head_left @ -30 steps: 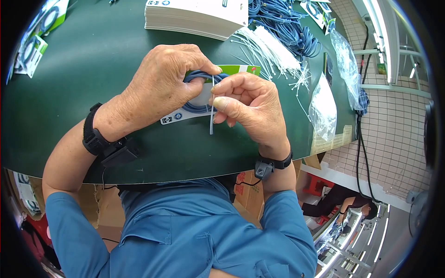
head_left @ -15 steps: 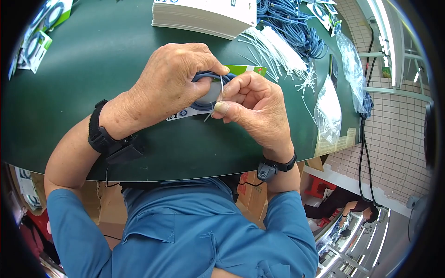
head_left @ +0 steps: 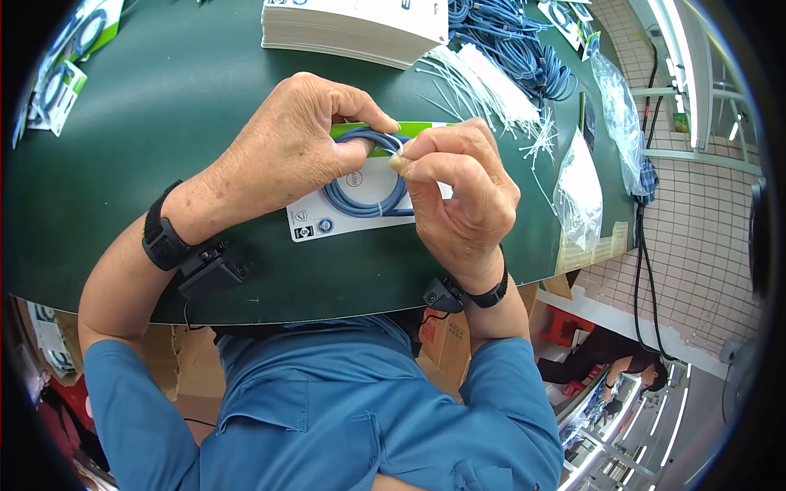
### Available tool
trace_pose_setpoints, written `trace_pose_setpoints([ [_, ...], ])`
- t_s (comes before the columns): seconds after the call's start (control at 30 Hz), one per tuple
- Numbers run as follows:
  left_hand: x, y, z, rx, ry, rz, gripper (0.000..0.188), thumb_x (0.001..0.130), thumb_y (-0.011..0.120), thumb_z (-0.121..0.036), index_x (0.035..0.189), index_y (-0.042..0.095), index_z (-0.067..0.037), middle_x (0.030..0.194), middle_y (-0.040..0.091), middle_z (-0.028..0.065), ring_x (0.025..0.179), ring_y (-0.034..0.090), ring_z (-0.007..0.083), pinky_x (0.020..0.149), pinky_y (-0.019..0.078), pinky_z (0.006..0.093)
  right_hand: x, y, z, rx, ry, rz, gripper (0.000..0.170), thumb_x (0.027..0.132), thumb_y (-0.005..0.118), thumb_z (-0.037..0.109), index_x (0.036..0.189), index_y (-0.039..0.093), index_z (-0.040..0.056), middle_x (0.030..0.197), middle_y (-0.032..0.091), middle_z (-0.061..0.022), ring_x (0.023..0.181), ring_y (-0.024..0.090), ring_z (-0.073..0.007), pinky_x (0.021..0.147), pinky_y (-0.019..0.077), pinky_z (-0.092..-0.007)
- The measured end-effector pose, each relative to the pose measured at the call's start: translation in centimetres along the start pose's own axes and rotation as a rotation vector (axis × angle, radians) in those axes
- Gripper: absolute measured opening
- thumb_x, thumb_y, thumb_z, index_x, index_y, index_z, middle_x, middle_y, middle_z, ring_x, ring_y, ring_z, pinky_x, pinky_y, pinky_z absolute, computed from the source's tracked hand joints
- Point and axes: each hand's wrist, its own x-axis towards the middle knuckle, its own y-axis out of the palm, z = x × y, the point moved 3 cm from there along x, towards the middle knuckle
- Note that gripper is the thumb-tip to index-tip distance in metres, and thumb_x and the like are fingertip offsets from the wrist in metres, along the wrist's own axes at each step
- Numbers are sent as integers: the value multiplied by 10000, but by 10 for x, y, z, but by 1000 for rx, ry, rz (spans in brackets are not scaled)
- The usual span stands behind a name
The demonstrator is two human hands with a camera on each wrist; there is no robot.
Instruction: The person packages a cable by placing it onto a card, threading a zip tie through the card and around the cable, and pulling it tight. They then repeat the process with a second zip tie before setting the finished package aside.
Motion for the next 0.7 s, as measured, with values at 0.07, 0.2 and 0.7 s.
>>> trace_pose_setpoints([
  [0.07, 1, -3, -4, -4, -14, 11, 291, 822, 643, 22, 1075, 786, 33, 874, 765, 79, 787, 665, 80, 717, 558, 256, 0, 0, 1, -37, -65, -15, 257, 788, 846, -59, 879, 665, 98, 901, 729, -58, 820, 656, -221, 702, 527, -334],
  [0.2, 1, -3, -4, -32, -41, 30, 302, 815, 631, -7, 1069, 788, 41, 882, 775, 125, 758, 680, 105, 707, 569, 269, 0, 1, 2, -38, -72, -33, 274, 678, 816, -98, 836, 686, 85, 900, 717, -28, 793, 598, -215, 662, 506, -316],
  [0.7, 3, -3, 5, -105, -33, 17, 288, 855, 658, 41, 1107, 794, 15, 895, 774, 67, 810, 685, 64, 722, 578, 216, -3, 0, -1, -46, -78, -6, 276, 796, 870, -12, 870, 653, 143, 911, 748, -28, 788, 621, -174, 685, 454, -325],
])
